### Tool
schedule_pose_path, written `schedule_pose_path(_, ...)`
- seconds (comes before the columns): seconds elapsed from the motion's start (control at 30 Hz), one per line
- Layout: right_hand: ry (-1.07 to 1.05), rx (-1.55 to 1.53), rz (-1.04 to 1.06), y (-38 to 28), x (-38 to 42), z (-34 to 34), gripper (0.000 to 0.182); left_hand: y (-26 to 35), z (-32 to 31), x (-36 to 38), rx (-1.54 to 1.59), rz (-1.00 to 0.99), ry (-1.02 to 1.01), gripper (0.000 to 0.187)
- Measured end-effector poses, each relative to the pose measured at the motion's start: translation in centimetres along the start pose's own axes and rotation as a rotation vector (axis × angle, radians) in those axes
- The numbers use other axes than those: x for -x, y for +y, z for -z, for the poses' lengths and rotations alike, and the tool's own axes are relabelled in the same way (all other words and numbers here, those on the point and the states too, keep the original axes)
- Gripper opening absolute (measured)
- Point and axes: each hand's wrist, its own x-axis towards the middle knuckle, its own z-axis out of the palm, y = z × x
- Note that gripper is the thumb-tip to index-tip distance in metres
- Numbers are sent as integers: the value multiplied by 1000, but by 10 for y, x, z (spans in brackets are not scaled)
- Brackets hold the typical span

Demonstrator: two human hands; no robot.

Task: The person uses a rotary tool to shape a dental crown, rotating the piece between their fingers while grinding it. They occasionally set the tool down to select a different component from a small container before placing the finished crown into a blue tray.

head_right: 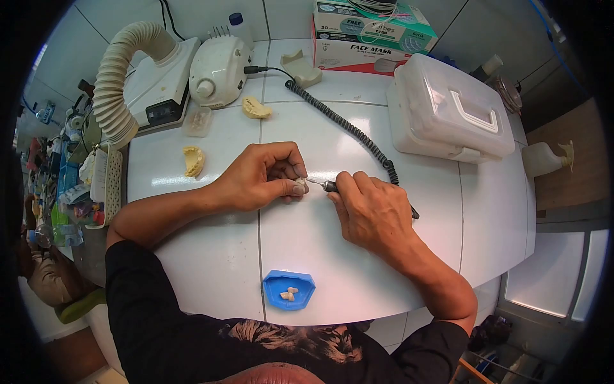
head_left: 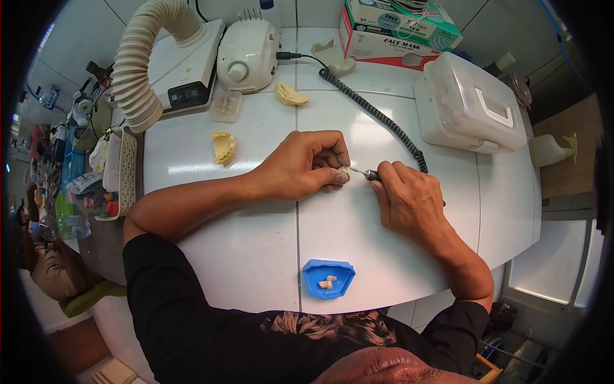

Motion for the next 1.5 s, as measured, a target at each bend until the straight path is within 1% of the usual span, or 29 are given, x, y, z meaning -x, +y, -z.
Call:
schedule_pose_path(0.1, -2, -7, 29, 1, 0, 1, 22, 2, 0, 0, 15, 5, 14, 13)
schedule_pose_path(0.53, -9, 14, 29, 1, 0, 0, 22, 0, -1, -1, 1, -3, 7, 11)
schedule_pose_path(0.63, -13, 20, 37, 0, -1, 1, 23, -2, -1, -1, 20, 4, 11, 14)
schedule_pose_path(0.83, -18, 20, 39, 0, -1, 2, 23, -1, 1, -2, -101, -14, 9, 19)
schedule_pose_path(1.43, -7, 30, 41, 0, 0, -1, 23, 0, 1, -1, -39, 18, 7, 20)
schedule_pose_path(1.5, -11, 37, 35, -1, 0, -1, 23, 2, 0, 0, -100, 14, 13, 20)
